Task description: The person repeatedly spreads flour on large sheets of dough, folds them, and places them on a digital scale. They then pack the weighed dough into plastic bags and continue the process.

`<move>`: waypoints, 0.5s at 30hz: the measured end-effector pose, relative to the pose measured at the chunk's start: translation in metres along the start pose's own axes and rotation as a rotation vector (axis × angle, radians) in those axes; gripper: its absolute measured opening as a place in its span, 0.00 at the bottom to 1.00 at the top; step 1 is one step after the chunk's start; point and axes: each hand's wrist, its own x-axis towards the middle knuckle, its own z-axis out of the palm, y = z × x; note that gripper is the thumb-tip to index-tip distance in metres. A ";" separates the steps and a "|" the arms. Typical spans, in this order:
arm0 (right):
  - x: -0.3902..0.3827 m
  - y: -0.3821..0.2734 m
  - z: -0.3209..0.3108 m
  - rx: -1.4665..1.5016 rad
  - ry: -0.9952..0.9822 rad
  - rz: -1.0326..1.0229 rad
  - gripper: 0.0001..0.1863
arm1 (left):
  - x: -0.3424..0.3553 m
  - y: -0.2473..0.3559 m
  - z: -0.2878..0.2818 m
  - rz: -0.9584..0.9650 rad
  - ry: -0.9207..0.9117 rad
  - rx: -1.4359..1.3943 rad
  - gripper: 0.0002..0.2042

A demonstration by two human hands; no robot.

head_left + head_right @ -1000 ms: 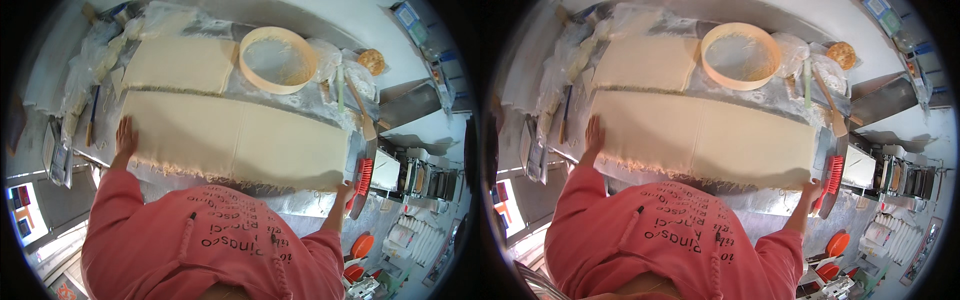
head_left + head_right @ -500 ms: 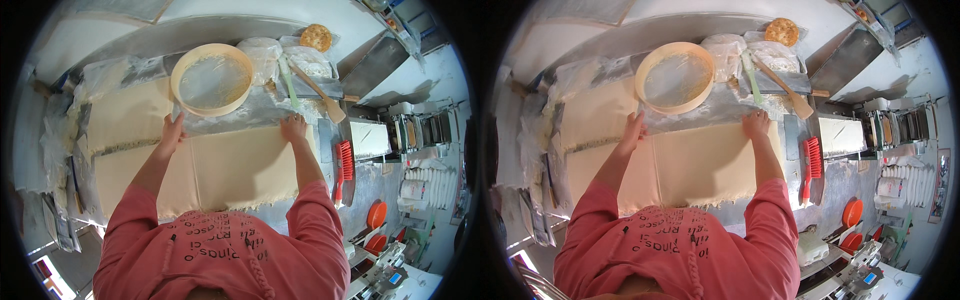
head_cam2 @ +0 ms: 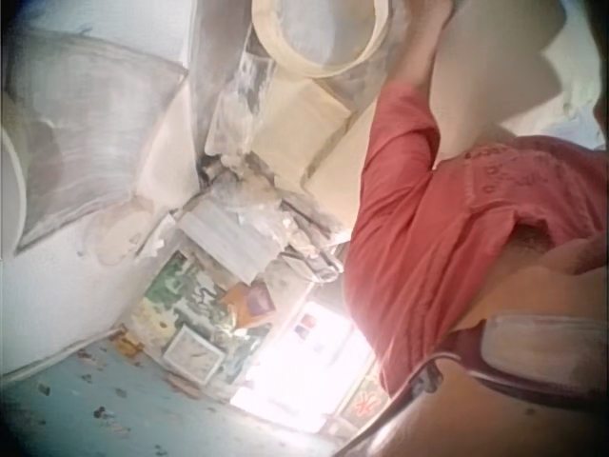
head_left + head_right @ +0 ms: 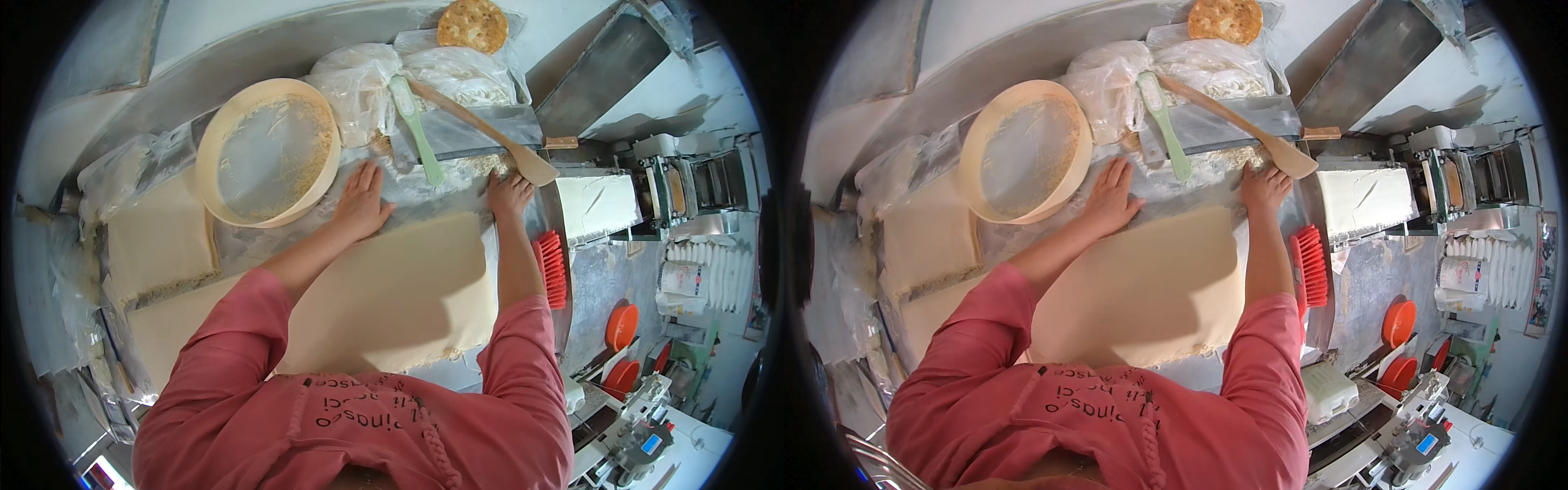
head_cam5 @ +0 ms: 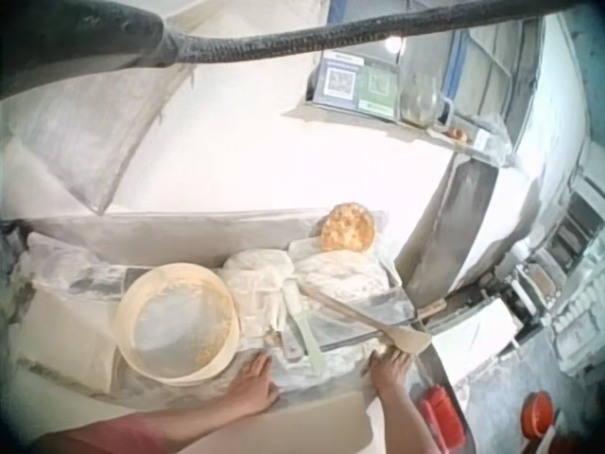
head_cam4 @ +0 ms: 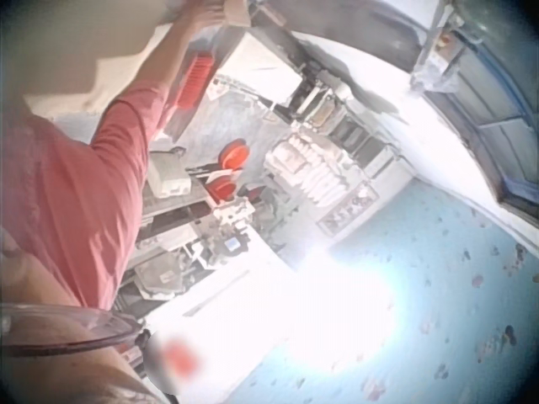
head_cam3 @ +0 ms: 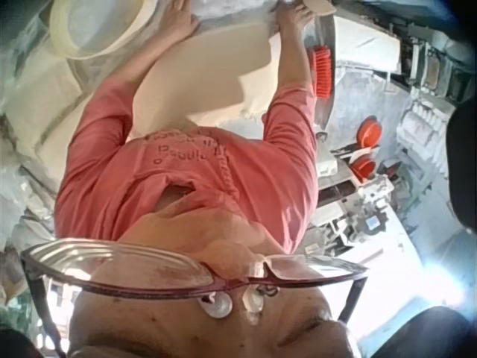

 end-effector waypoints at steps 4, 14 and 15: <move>0.018 -0.002 0.001 0.029 -0.053 0.021 0.30 | 0.045 0.032 0.023 -0.134 -0.117 0.168 0.35; 0.014 -0.049 0.035 0.316 0.172 0.073 0.15 | 0.110 0.099 0.088 -0.406 0.146 -0.037 0.19; 0.012 -0.064 0.009 0.362 0.023 0.129 0.14 | 0.113 0.105 0.092 -0.401 0.424 -0.081 0.13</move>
